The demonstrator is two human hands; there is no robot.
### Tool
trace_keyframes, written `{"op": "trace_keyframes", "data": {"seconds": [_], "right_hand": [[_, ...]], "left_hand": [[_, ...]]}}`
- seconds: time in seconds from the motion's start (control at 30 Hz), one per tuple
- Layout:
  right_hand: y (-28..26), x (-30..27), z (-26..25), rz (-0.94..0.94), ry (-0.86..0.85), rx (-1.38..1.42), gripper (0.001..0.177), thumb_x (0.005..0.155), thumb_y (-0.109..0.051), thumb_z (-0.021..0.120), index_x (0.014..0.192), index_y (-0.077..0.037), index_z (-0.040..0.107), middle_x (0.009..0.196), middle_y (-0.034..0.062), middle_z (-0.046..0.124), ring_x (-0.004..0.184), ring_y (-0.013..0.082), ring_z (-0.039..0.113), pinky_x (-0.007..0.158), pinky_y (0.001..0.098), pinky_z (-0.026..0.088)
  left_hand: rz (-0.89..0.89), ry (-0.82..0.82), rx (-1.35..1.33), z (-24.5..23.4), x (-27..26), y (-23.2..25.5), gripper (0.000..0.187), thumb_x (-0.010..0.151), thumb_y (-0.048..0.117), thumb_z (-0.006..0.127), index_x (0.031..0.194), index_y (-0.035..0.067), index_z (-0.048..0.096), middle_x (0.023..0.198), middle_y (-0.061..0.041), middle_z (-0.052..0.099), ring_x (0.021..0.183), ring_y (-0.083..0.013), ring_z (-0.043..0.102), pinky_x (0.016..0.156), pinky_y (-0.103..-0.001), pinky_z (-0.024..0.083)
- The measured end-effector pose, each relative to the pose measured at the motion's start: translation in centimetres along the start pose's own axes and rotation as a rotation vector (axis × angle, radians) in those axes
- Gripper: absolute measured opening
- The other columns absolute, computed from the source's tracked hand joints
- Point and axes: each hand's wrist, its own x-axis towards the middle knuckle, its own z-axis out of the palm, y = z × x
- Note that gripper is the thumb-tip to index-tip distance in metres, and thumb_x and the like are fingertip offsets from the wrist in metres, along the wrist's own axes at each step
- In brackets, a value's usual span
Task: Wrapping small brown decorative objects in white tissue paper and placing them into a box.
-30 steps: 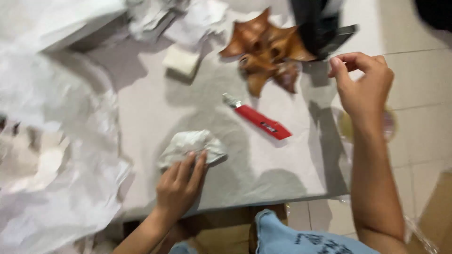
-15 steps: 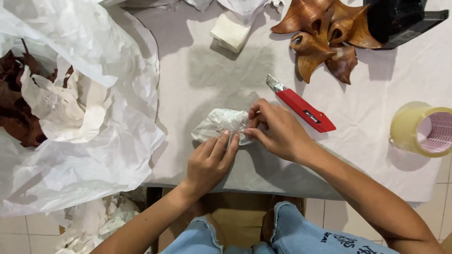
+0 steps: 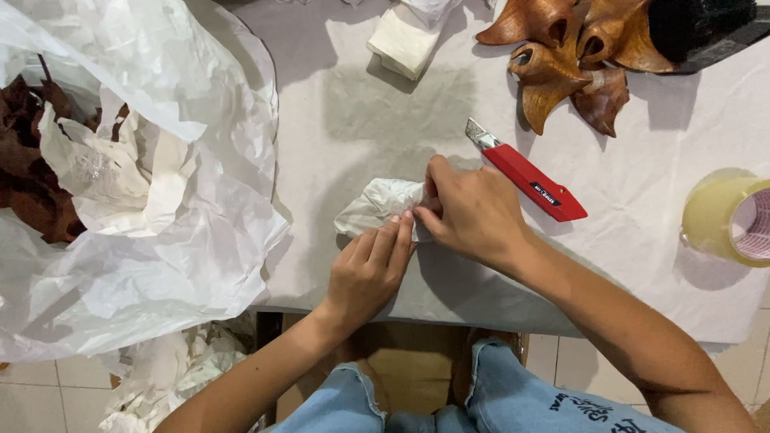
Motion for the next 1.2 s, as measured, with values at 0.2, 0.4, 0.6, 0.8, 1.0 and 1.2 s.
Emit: {"op": "trace_keyframes", "data": {"seconds": [0.2, 0.4, 0.6, 0.8, 1.0, 1.2], "right_hand": [[0.6, 0.0, -0.8, 0.114, -0.047, -0.181, 0.044, 0.087, -0.055, 0.072, 0.086, -0.014, 0.058, 0.057, 0.0161, 0.067, 0.061, 0.0421, 0.071, 0.065, 0.0446, 0.05], [0.3, -0.6, -1.3, 0.161, -0.021, -0.127, 0.045, 0.088, -0.058, 0.072, 0.091, -0.016, 0.058, 0.058, 0.0134, 0.069, 0.06, 0.0397, 0.07, 0.071, 0.0442, 0.049], [2.5, -2.0, -2.3, 0.212, 0.196, 0.381, 0.025, 0.092, -0.026, 0.077, 0.11, -0.012, 0.067, 0.078, 0.007, 0.073, 0.066, 0.027, 0.066, 0.066, 0.0381, 0.052], [3.0, -2.2, -0.3, -0.087, 0.357, 0.299, 0.018, 0.088, -0.005, 0.074, 0.105, -0.012, 0.073, 0.099, 0.0063, 0.071, 0.087, 0.0273, 0.068, 0.08, 0.0405, 0.054], [0.9, -2.4, 0.2, -0.219, 0.294, 0.23, 0.013, 0.087, -0.008, 0.075, 0.098, -0.012, 0.072, 0.101, 0.0049, 0.068, 0.091, 0.0274, 0.068, 0.08, 0.0389, 0.055], [2.5, -2.5, -4.4, -0.264, 0.307, 0.203, 0.019, 0.088, -0.012, 0.074, 0.107, -0.01, 0.072, 0.104, 0.0145, 0.067, 0.095, 0.0377, 0.065, 0.081, 0.0485, 0.054]], "left_hand": [[-0.04, -0.005, -0.026, 0.4, 0.1, -0.1, 0.027, 0.101, 0.024, 0.064, 0.114, 0.004, 0.076, 0.093, -0.012, 0.065, 0.073, -0.0197, 0.063, 0.065, -0.027, 0.055], [-0.074, -0.056, -0.091, -1.2, 0.0, -0.7, 0.03, 0.099, 0.026, 0.067, 0.118, 0.004, 0.075, 0.095, -0.01, 0.063, 0.075, -0.0202, 0.064, 0.063, -0.029, 0.053], [-0.333, -0.183, -0.599, -5.0, 1.6, -5.4, 0.037, 0.09, 0.022, 0.075, 0.125, 0.01, 0.072, 0.106, -0.013, 0.066, 0.089, -0.0314, 0.067, 0.076, -0.038, 0.057], [-0.554, -0.295, -0.713, -4.3, 2.5, -7.3, 0.029, 0.093, 0.013, 0.072, 0.121, 0.007, 0.065, 0.115, -0.013, 0.059, 0.101, -0.035, 0.069, 0.086, -0.045, 0.057], [-0.622, -0.424, -0.815, -2.7, 1.3, -6.7, 0.06, 0.085, 0.019, 0.082, 0.134, 0.0, 0.053, 0.118, -0.021, 0.058, 0.112, -0.0435, 0.066, 0.091, -0.054, 0.058], [-0.661, -0.445, -0.886, -2.3, 1.0, -6.2, 0.059, 0.086, 0.02, 0.082, 0.135, -0.002, 0.056, 0.117, -0.02, 0.058, 0.113, -0.0422, 0.066, 0.096, -0.049, 0.058]]}}
